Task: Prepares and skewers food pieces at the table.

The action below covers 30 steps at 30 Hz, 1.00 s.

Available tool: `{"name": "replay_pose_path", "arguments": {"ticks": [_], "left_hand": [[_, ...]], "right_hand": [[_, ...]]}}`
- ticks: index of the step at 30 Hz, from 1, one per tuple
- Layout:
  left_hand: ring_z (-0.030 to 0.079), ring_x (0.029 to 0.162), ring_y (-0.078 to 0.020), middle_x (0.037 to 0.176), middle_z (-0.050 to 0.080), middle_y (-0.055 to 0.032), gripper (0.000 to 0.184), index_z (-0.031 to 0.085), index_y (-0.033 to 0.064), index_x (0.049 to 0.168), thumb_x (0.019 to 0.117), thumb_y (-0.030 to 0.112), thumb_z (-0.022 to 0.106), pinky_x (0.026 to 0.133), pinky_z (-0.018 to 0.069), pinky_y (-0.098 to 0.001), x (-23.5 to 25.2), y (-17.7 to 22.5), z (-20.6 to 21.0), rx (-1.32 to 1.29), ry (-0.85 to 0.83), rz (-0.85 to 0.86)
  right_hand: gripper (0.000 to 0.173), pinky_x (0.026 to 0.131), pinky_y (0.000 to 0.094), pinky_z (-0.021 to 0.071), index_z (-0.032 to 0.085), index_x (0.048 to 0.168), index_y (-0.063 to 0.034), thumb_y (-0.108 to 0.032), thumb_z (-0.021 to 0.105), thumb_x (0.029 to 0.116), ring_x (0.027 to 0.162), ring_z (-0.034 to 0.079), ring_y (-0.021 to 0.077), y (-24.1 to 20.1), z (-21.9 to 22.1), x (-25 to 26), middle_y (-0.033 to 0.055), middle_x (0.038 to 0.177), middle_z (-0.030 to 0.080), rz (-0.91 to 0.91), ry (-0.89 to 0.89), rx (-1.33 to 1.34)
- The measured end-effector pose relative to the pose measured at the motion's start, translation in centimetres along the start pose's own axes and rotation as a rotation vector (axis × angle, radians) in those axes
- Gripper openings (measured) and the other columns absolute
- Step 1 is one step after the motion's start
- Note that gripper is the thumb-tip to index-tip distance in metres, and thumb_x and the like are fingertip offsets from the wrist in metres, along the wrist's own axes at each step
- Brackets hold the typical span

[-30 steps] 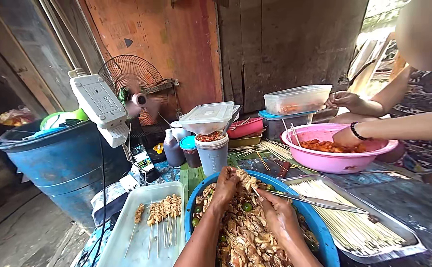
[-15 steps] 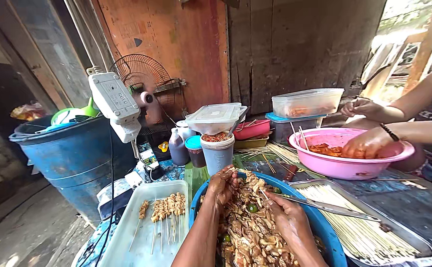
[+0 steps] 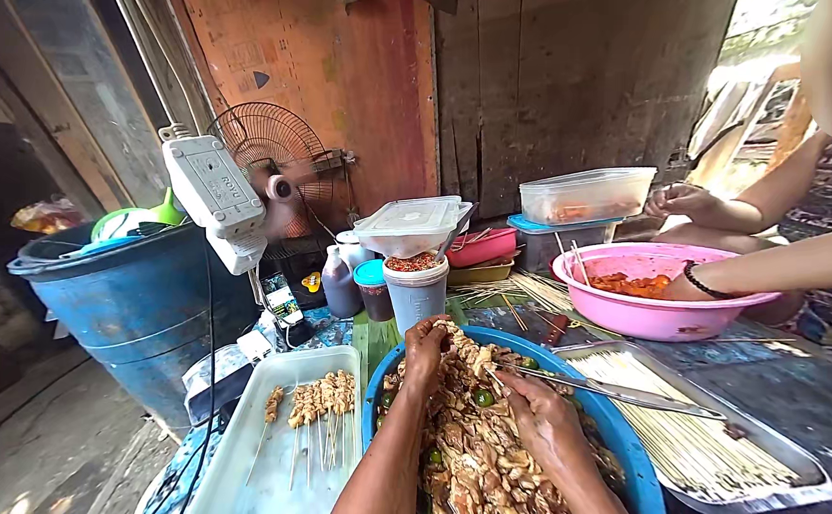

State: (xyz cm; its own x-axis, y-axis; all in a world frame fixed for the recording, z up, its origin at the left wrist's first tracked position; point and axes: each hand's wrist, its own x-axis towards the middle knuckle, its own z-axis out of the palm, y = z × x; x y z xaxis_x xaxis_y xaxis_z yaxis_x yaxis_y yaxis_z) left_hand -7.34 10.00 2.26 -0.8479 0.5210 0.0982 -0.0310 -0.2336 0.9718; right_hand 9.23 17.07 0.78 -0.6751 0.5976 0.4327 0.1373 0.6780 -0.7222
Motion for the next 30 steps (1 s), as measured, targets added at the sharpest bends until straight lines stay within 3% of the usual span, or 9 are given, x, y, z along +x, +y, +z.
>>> {"name": "replay_pose_path", "arguments": {"ticks": [5, 13, 20, 23, 26, 30], "left_hand": [[0.055, 0.061, -0.0096, 0.075, 0.06, -0.0028, 0.015, 0.066, -0.0012, 0.106, 0.1038, 0.002, 0.051, 0.061, 0.05, -0.0235, 0.3, 0.3, -0.5, -0.214, 0.038, -0.16], [0.055, 0.057, -0.0085, 0.075, 0.061, -0.0037, 0.013, 0.066, -0.0018, 0.11, 0.1012, 0.0, 0.056, 0.055, 0.0485, -0.0218, 0.3, 0.2, -0.4, -0.154, 0.048, -0.146], [0.057, 0.064, -0.01, 0.082, 0.065, -0.0063, 0.02, 0.068, -0.0027, 0.115, 0.1025, -0.001, 0.053, 0.061, 0.0494, -0.0241, 0.4, -0.2, -0.7, -0.043, -0.047, -0.118], [0.057, 0.066, -0.0095, 0.084, 0.065, -0.0056, 0.023, 0.067, -0.0016, 0.118, 0.1037, 0.0, 0.05, 0.063, 0.0499, -0.0252, 0.3, -0.4, -0.8, 0.027, -0.132, -0.098], [0.057, 0.07, -0.0106, 0.086, 0.066, -0.0054, 0.027, 0.07, 0.0031, 0.121, 0.1041, 0.003, 0.05, 0.067, 0.0493, -0.0285, 0.2, -0.7, -0.8, 0.247, -0.162, 0.036], [0.068, 0.086, -0.0204, 0.101, 0.073, -0.0119, 0.028, 0.074, 0.007, 0.121, 0.104, 0.005, 0.051, 0.082, 0.0546, -0.0425, 0.0, -0.2, -0.5, 0.547, -0.139, 0.227]], "right_hand": [[0.033, 0.099, 0.0586, 0.0499, 0.075, 0.121, -0.0034, 0.004, 0.052, 0.0992, 0.111, 0.068, 0.0417, -0.4, -0.2, -0.1, 0.0239, 0.116, 0.072, 0.009, -0.033, -0.049], [0.033, 0.094, 0.0593, 0.0521, 0.076, 0.12, -0.0044, 0.003, 0.052, 0.0987, 0.104, 0.07, 0.0412, 0.0, 0.0, -0.3, 0.0228, 0.111, 0.073, -0.011, -0.036, -0.068], [0.034, 0.092, 0.0571, 0.0534, 0.076, 0.119, -0.0036, 0.005, 0.052, 0.0977, 0.102, 0.07, 0.0404, -0.1, 0.0, -0.3, 0.0229, 0.109, 0.073, -0.029, -0.015, -0.068], [0.034, 0.097, 0.0572, 0.0516, 0.075, 0.122, -0.0041, 0.004, 0.051, 0.0996, 0.108, 0.069, 0.04, -0.3, -0.2, -0.2, 0.0224, 0.115, 0.073, 0.015, -0.017, -0.056], [0.034, 0.1, 0.0567, 0.0497, 0.075, 0.123, -0.004, 0.002, 0.05, 0.1007, 0.113, 0.068, 0.0393, -0.3, -0.4, -0.1, 0.022, 0.118, 0.072, 0.049, -0.029, -0.029], [0.033, 0.102, 0.0541, 0.0494, 0.074, 0.122, -0.002, 0.002, 0.049, 0.1007, 0.114, 0.068, 0.0381, -0.4, -0.4, 0.0, 0.0224, 0.118, 0.072, 0.079, -0.019, 0.02]]}}
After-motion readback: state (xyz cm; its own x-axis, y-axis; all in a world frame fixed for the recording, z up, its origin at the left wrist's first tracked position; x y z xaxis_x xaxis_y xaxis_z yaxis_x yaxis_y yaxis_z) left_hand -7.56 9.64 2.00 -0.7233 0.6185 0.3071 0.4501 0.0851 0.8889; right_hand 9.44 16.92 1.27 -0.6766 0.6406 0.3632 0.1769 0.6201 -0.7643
